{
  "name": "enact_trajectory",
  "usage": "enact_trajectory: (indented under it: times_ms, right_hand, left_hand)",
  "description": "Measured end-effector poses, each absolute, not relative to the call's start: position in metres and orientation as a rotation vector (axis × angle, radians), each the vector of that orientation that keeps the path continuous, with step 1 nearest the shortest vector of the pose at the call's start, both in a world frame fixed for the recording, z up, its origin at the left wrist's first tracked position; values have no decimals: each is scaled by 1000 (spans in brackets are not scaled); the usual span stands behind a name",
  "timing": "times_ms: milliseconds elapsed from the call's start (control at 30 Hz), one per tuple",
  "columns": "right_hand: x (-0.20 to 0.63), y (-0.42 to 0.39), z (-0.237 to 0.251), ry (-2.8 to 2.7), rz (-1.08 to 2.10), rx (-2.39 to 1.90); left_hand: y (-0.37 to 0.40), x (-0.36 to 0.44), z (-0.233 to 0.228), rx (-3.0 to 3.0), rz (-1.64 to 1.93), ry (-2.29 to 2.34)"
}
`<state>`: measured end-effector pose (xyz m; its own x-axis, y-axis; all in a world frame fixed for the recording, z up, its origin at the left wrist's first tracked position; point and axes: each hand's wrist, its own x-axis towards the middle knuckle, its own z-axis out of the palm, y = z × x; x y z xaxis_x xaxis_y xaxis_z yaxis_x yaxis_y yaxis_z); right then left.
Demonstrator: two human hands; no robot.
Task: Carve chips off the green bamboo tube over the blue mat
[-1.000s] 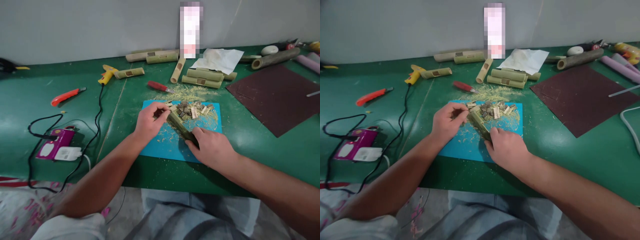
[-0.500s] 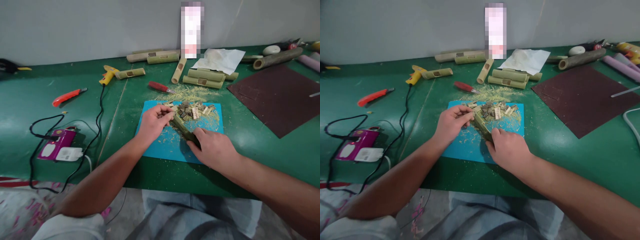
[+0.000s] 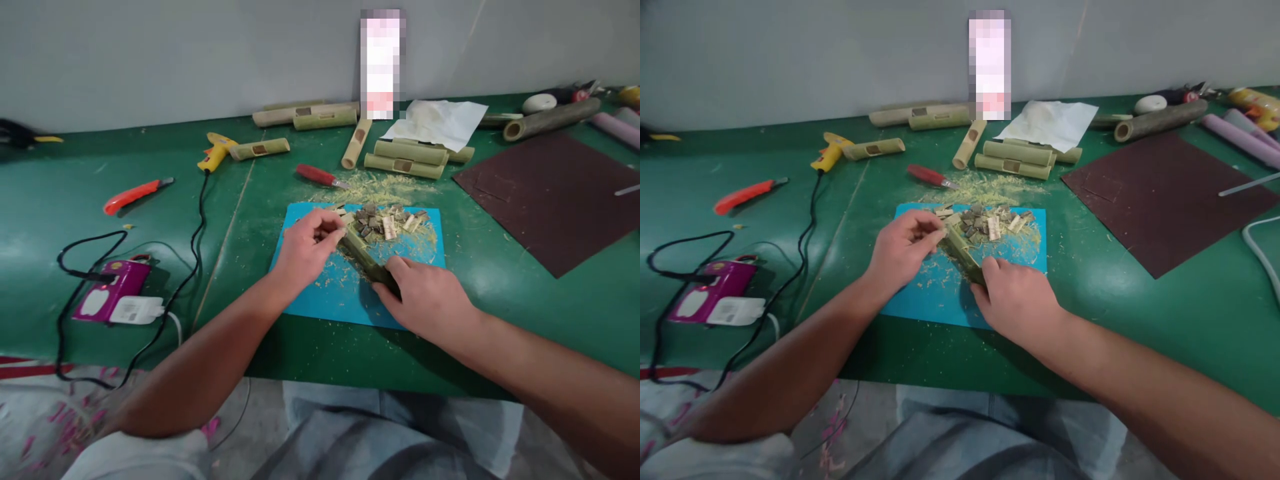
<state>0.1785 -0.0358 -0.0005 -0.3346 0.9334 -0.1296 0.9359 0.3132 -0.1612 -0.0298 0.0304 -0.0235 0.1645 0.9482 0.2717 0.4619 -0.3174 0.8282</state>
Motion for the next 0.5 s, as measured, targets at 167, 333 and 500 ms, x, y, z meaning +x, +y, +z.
enact_trajectory:
  times_ms: [167,333,500]
  right_hand:
    - [179,-36,-1,2554,-325,1807]
    - [178,-35,-1,2541,-338,1825]
    - [178,-35,0,2527,-362,1832]
  left_hand:
    - [28,-31,-20,2110,1016,1364]
    - [29,-38,-20,2335,966,1368]
    - [28,-38,-29,2671,890,1289]
